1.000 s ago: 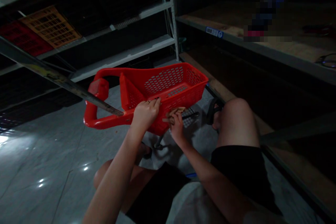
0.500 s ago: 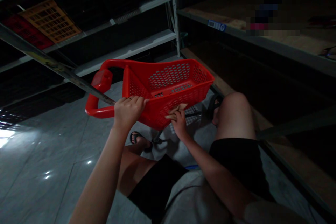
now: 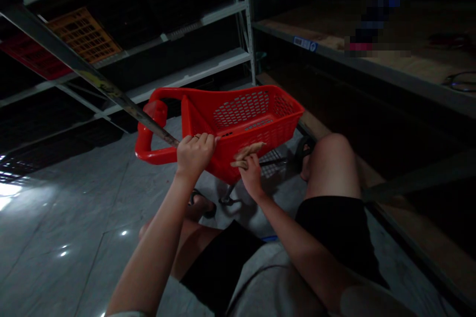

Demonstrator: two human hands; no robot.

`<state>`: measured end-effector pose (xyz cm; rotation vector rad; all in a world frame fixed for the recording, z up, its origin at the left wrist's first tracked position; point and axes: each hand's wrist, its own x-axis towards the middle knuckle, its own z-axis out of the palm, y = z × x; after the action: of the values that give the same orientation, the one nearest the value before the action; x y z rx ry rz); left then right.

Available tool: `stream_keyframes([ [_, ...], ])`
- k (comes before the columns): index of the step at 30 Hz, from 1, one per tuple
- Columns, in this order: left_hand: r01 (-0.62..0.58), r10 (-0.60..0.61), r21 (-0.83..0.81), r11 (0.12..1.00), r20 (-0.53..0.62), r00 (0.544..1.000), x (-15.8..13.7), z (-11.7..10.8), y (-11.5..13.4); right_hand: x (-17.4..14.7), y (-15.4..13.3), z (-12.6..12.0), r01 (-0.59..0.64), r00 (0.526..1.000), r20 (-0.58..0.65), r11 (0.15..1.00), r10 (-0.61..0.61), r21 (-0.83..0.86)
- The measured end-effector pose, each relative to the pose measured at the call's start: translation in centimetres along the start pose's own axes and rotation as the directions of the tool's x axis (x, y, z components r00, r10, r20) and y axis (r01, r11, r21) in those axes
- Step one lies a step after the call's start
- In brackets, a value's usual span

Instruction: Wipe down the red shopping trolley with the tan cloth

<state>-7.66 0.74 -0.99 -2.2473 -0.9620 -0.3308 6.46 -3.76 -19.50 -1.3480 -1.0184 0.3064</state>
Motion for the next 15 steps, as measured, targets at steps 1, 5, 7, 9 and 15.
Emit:
stream_keyframes([
  [1, -0.005, 0.005, 0.005, 1.000, -0.011, 1.000, 0.1, 0.1, 0.2, -0.7, 0.9, -0.2, -0.047, 0.999, 0.008, 0.999, 0.047, -0.014],
  [5, -0.015, 0.015, -0.001, 1.000, -0.032, 0.999, 0.9, 0.3, 1.1, 0.4, -0.7, -0.6, -0.047, 0.999, -0.024, 0.999, 0.047, -0.005],
  [7, -0.055, 0.053, -0.039, 0.998, -0.054, 0.997, 1.0, 0.0, 1.5, 2.5, -4.3, -0.6, 0.046, 0.999, -0.028, 0.998, -0.045, 0.050],
  [9, -0.136, 0.121, -0.106, 0.985, -0.135, 0.983, 0.7, -0.7, 1.4, 4.3, -8.1, -0.8, 0.134, 0.991, -0.029, 0.985, -0.132, 0.107],
  [15, -0.010, -0.148, -0.255, 0.967, -0.590, 0.794, -3.3, -2.6, -1.7, 4.6, -14.1, -2.1, 0.277, 0.957, 0.034, 0.938, -0.289, 0.207],
])
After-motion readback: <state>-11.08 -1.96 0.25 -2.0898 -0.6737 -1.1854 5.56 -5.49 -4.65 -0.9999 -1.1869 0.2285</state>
